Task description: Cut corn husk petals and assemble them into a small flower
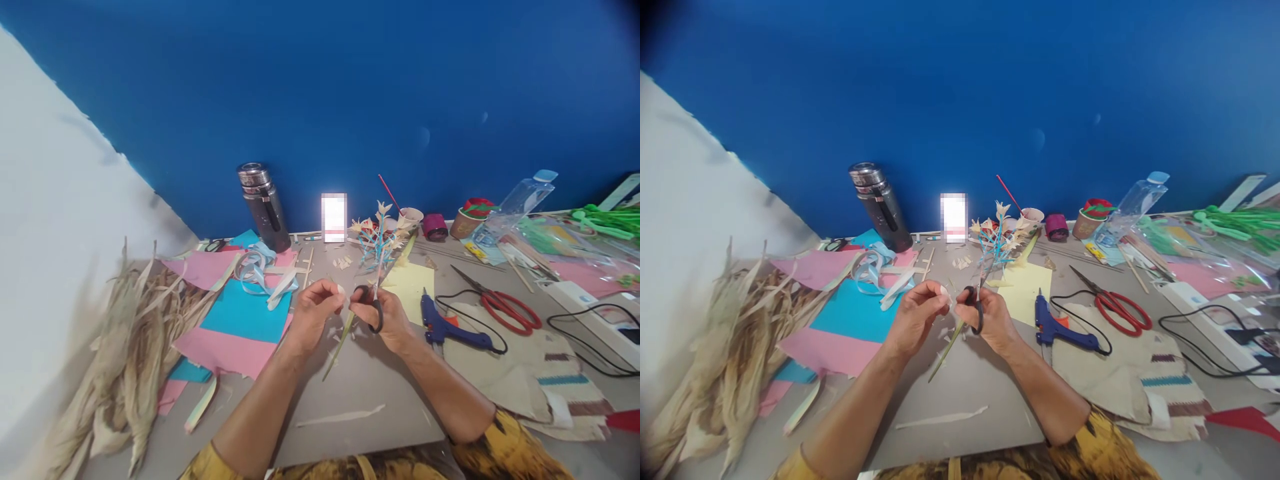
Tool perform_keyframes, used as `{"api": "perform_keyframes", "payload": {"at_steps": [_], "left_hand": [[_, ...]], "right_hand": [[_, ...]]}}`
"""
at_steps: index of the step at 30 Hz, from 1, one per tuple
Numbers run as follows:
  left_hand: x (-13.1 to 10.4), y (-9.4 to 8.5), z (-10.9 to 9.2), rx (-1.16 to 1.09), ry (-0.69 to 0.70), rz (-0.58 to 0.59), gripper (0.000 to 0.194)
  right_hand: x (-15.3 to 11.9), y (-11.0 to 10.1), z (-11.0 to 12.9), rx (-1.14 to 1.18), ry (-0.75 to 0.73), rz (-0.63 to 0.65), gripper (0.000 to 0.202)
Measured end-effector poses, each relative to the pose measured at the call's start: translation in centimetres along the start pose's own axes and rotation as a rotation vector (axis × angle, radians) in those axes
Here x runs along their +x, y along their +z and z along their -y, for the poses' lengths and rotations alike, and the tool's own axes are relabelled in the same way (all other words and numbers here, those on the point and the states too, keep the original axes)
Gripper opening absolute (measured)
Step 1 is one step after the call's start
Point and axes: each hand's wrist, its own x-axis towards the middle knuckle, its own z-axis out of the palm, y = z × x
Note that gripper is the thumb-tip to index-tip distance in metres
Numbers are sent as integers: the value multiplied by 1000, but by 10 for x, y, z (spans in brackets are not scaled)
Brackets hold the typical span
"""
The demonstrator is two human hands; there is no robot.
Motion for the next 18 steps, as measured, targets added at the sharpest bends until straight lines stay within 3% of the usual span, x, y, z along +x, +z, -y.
{"api": "perform_keyframes", "payload": {"at_steps": [4,8,13,18], "left_hand": [[0,3,3,109,44,14,13],[-1,3,6,116,-6,29,12],[-2,0,6,74,-60,106,12],[-1,3,6,37,-163,67,16]], "right_hand": [[1,3,4,22,-39,-79,29],[1,5,5,-13,-44,-105,23],[1,5,6,-55,-22,-53,24],[-1,3,11,-29,8,3,27]]}}
